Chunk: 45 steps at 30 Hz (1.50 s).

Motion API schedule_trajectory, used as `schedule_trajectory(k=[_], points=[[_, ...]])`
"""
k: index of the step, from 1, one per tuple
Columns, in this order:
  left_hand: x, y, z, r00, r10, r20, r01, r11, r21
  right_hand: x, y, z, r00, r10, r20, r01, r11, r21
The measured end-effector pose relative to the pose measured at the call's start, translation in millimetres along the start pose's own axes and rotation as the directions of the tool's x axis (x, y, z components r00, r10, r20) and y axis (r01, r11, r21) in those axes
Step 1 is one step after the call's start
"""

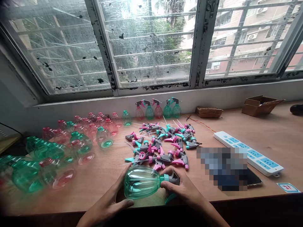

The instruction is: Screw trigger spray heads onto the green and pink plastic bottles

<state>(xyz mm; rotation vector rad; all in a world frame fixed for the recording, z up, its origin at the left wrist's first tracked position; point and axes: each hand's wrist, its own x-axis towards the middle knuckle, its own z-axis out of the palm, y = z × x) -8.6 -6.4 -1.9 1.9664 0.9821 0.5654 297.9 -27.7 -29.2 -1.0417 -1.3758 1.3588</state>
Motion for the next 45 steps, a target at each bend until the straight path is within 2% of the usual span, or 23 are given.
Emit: schedule_trajectory(k=[9, 19, 26, 33, 45], points=[[-0.4, -7.6, 3.9, 0.997, 0.073, -0.020, -0.073, 0.997, 0.021, 1.1, -1.4, 1.2, 1.000, 0.009, -0.006, -0.009, 1.000, 0.001], [-1.1, -0.6, 1.2, 1.000, -0.002, -0.021, 0.003, 0.999, 0.050, 0.0, -3.1, -0.1, 1.000, -0.007, -0.018, 0.006, 0.999, -0.043], [-1.2, -0.4, 0.1, 1.000, -0.008, -0.012, 0.009, 0.998, 0.063, 0.4, -4.8, 1.4, 1.000, 0.015, -0.005, -0.015, 1.000, -0.020], [-2.3, 0.7, -1.0, 1.000, -0.011, 0.001, 0.011, 0.998, 0.063, -0.9, -7.4, 0.7, 0.999, -0.014, -0.033, 0.010, 0.994, -0.106], [-3.2, 1.2, -1.9, 1.000, 0.017, 0.022, -0.017, 1.000, 0.021, 0.2, -7.8, 0.7, 0.999, -0.021, -0.031, 0.017, 0.993, -0.117]])
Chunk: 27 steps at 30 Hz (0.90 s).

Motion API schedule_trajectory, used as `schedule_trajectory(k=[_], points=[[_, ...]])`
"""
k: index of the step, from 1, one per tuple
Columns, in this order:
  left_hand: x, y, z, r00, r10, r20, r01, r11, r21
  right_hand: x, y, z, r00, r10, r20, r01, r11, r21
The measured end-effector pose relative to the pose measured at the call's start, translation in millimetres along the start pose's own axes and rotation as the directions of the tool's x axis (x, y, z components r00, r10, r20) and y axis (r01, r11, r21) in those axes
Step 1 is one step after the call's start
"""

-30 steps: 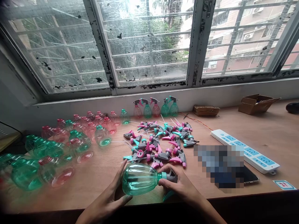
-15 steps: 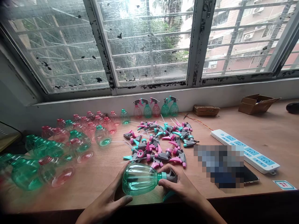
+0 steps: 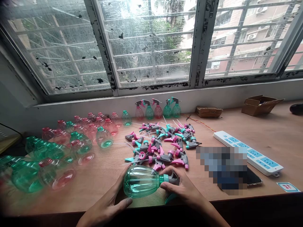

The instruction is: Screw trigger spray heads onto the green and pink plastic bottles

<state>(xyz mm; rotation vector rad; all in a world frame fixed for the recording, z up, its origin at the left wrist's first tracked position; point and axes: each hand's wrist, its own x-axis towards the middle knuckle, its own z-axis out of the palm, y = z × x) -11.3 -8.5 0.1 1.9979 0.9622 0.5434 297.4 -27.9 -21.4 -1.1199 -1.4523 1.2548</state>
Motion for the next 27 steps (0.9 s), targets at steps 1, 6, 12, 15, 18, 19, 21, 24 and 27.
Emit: schedule_trajectory(k=[1, 6, 12, 15, 18, 19, 21, 24, 27], points=[[-0.2, -0.7, 0.1, 1.000, 0.001, -0.001, -0.001, 1.000, -0.002, -0.1, 0.0, 0.0, 1.000, 0.001, 0.001, -0.001, 1.000, 0.007], [-0.1, -5.2, 0.9, 1.000, 0.002, -0.004, -0.002, 1.000, -0.006, -0.5, 1.4, -0.3, 1.000, 0.003, 0.011, -0.003, 1.000, 0.011], [1.0, -5.9, 1.7, 1.000, 0.027, -0.011, -0.027, 0.999, -0.037, -0.6, 2.9, -1.0, 1.000, 0.006, 0.010, -0.006, 1.000, 0.010], [1.1, -3.9, 1.7, 0.999, 0.029, -0.015, -0.029, 0.999, -0.045, 0.1, 4.0, -0.9, 1.000, 0.010, 0.013, -0.010, 1.000, 0.021], [1.5, -0.6, 1.6, 0.999, 0.033, -0.013, -0.034, 0.998, -0.061, 0.7, 4.9, -0.8, 1.000, 0.003, 0.015, -0.003, 1.000, 0.030], [1.7, 0.6, 1.5, 0.999, 0.037, -0.011, -0.037, 0.997, -0.066, 0.8, 5.0, -0.8, 1.000, 0.003, 0.015, -0.004, 0.999, 0.032], [2.3, 2.7, 1.3, 0.999, 0.048, -0.008, -0.048, 0.996, -0.072, 0.7, 4.6, -0.9, 1.000, 0.009, 0.013, -0.010, 0.999, 0.040], [3.3, 4.5, 1.3, 0.998, 0.068, -0.007, -0.068, 0.995, -0.079, 0.3, 3.4, -1.3, 1.000, 0.009, 0.012, -0.010, 0.999, 0.042], [4.0, 4.6, 1.7, 0.997, 0.078, -0.003, -0.078, 0.993, -0.090, 0.3, 2.6, -1.2, 1.000, -0.001, 0.014, 0.000, 0.999, 0.035]])
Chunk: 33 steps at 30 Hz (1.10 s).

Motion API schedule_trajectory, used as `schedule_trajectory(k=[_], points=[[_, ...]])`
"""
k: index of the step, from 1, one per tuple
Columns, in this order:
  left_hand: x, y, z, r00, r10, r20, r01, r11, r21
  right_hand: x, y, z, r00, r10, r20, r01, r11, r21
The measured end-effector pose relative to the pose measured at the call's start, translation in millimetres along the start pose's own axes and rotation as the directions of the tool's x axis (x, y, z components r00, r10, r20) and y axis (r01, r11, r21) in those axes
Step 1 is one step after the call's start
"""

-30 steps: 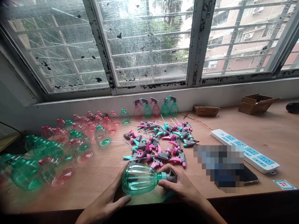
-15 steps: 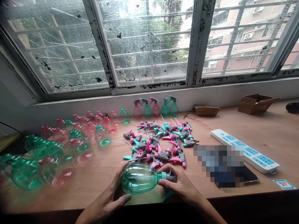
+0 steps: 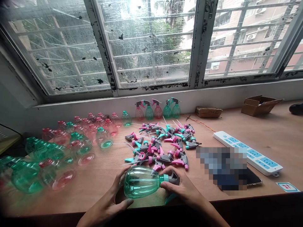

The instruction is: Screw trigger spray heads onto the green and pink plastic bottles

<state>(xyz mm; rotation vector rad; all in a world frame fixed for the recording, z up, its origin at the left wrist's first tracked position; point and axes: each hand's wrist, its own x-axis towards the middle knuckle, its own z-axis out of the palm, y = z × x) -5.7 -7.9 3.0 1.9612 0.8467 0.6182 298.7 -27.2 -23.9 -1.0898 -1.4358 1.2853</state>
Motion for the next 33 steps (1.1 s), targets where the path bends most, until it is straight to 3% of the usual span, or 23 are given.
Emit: schedule_trajectory(k=[17, 28, 33], points=[[-4.4, -13.4, -1.9, 0.998, -0.065, -0.008, 0.065, 0.997, 0.049, -0.5, -1.2, 2.5, 1.000, 0.031, -0.002, -0.031, 0.999, 0.030], [-2.7, -6.0, -2.1, 1.000, -0.008, 0.013, 0.009, 0.997, -0.071, 0.5, 2.7, 0.1, 1.000, 0.009, 0.009, -0.010, 1.000, 0.009], [-3.8, -12.7, 0.0, 1.000, -0.016, -0.021, 0.015, 0.999, -0.051, -0.2, 5.1, -1.1, 1.000, 0.009, 0.014, -0.009, 1.000, -0.003]])
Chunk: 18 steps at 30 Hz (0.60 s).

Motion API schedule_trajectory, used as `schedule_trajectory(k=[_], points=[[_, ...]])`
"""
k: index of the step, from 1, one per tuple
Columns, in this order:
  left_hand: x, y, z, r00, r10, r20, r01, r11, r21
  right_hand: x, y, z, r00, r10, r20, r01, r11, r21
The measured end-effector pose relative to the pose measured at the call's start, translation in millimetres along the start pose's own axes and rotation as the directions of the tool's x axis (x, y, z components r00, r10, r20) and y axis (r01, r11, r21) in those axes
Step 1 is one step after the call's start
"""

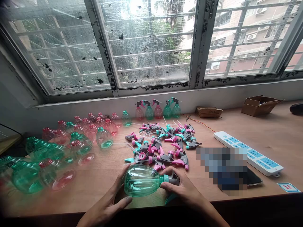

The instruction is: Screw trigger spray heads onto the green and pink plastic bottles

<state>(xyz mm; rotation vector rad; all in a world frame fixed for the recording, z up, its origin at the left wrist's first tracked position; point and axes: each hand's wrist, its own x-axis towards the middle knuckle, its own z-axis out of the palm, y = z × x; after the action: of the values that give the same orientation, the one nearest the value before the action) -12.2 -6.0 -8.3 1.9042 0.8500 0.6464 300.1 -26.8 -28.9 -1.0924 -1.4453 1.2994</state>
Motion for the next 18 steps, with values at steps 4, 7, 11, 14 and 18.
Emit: schedule_trajectory(k=[4, 7, 11, 14, 18], points=[[1.4, 1.1, 0.6, 1.000, -0.002, -0.013, 0.002, 1.000, -0.014, -0.3, -1.6, 0.6, 1.000, -0.001, -0.001, 0.001, 1.000, 0.005], [3.8, 7.6, 0.8, 1.000, 0.011, -0.009, -0.011, 0.999, -0.052, -0.6, -3.4, 1.2, 1.000, 0.015, -0.001, -0.015, 1.000, 0.011], [5.1, 12.2, 0.5, 0.999, 0.035, 0.001, -0.035, 0.996, -0.086, -0.7, -3.9, 1.5, 1.000, 0.011, 0.005, -0.011, 1.000, 0.017], [4.5, 11.3, 0.3, 0.999, 0.040, -0.007, -0.040, 0.996, -0.080, -0.2, -2.9, 1.5, 1.000, 0.012, -0.004, -0.012, 1.000, 0.027], [3.6, 9.8, 0.3, 1.000, 0.025, -0.013, -0.026, 0.997, -0.069, 0.4, -0.7, 1.3, 1.000, 0.016, -0.002, -0.016, 0.999, 0.043]])
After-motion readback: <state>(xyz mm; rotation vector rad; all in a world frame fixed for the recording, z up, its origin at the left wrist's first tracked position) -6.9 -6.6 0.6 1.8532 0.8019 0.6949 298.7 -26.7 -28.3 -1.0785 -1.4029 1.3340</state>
